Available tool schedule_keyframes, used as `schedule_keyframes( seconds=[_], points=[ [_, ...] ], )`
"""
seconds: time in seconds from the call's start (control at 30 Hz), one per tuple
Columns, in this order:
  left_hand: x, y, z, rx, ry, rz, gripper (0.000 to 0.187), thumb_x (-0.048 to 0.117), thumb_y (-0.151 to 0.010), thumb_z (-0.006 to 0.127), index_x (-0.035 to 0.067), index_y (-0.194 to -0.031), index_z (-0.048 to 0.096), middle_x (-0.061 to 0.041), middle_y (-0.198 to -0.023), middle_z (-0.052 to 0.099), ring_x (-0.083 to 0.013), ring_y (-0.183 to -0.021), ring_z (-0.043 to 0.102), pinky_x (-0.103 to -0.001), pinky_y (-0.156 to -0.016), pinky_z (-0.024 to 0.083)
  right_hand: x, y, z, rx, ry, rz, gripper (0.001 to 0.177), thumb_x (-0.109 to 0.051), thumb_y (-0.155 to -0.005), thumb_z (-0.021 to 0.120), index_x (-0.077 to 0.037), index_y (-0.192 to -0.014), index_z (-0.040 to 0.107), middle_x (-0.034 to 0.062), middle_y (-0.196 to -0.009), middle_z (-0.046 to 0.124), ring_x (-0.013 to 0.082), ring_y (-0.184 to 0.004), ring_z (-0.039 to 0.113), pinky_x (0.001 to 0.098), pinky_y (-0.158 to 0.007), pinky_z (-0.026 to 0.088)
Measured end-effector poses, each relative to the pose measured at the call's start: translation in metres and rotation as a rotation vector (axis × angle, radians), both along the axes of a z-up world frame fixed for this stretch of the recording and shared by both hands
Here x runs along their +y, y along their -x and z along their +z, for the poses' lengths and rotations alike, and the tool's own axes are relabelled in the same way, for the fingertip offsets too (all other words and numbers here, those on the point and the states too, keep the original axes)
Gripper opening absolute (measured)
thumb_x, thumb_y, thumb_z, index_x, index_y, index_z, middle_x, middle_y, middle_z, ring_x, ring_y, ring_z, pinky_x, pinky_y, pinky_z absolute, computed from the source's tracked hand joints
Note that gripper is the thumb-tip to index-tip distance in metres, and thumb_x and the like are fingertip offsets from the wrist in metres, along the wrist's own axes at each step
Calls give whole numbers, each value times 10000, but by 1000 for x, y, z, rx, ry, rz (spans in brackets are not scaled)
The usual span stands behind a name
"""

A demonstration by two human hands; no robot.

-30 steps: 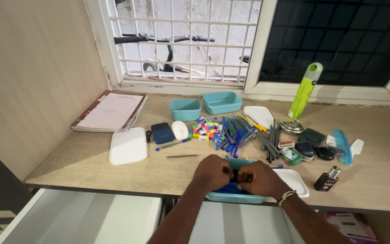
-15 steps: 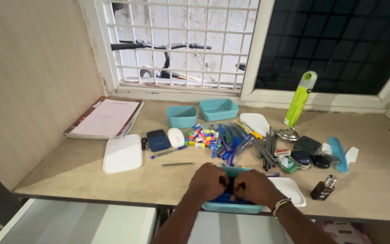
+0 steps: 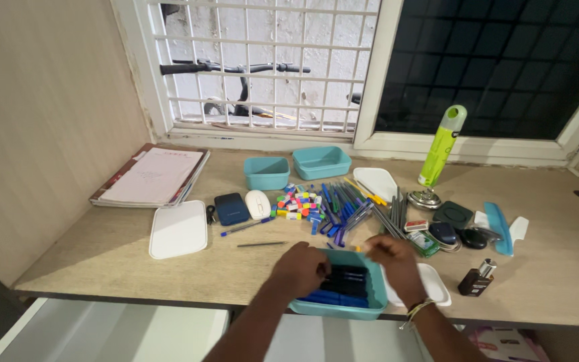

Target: The person organizes various items on a desk, picking up pens, a mouse, and small objects by hand and placing them into blue plastic containers.

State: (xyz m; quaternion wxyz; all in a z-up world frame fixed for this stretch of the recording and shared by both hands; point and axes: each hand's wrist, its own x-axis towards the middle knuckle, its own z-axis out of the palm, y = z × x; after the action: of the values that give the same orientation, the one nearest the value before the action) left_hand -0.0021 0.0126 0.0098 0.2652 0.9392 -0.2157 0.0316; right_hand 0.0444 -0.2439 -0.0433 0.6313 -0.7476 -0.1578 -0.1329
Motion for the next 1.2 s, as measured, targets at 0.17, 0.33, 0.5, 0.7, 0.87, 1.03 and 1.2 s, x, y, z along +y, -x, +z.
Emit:
schedule_keyframes(
  seconds=[0.17, 0.33, 0.5, 0.7, 0.87, 1.03, 1.2],
  points=[
    [40, -7, 5, 89, -36, 30, 123, 125, -869, 700, 164, -961, 772, -71, -1030, 752, -271, -1011, 714, -414, -912, 555, -37, -21, -12, 13, -554, -120, 45, -55, -907, 688, -19, -930, 701, 16, -799, 672, 108, -675, 586, 269, -650, 471],
    [75, -14, 2, 44, -30, 82, 135, 82, -839, 703, 142, -941, 769, -65, -1006, 760, -256, -969, 724, -396, -858, 575, -43, -22, -15, 33, -517, -196, 93, -73, -947, 679, -7, -884, 696, 24, -768, 647, 105, -653, 546, 270, -628, 448],
    [86, -16, -2, 18, 71, 162, 144, 53, -810, 700, 112, -918, 776, -79, -961, 772, -259, -930, 738, -375, -837, 583, -22, -28, -19, 58, -118, -294, 128, -84, -896, 725, 0, -980, 771, 62, -778, 698, 131, -661, 593, 287, -630, 475],
    [85, -17, -6, 13, 168, 156, 156, 42, -783, 715, 85, -920, 775, -109, -907, 773, -271, -875, 750, -367, -798, 594, 34, -40, 6, -96, 578, -236, 224, -170, -792, 769, -107, -1006, 792, 74, -944, 786, 213, -782, 751, 337, -743, 592],
    [83, -15, -3, 96, 192, 210, 172, 44, -790, 713, 91, -944, 773, -112, -911, 773, -266, -876, 753, -357, -793, 592, 63, -51, 17, -230, 849, -286, 235, -224, -783, 755, -127, -996, 782, 120, -1060, 707, 338, -1073, 639, 471, -913, 510],
    [85, -14, -2, 99, 190, 168, 171, 29, -778, 692, 82, -919, 774, -112, -888, 780, -259, -858, 763, -351, -789, 597, 75, -71, 5, -215, 1093, -217, 218, -218, -813, 686, -150, -1006, 763, 126, -1072, 658, 335, -1078, 612, 459, -964, 499],
    [85, -16, -4, 84, 194, 129, 129, 42, -774, 719, 66, -890, 769, -117, -879, 774, -263, -854, 754, -356, -796, 591, 74, -80, -9, -165, 989, -281, 214, -149, -784, 649, -87, -965, 744, 162, -1106, 645, 362, -1111, 602, 471, -958, 497]
  ],
)
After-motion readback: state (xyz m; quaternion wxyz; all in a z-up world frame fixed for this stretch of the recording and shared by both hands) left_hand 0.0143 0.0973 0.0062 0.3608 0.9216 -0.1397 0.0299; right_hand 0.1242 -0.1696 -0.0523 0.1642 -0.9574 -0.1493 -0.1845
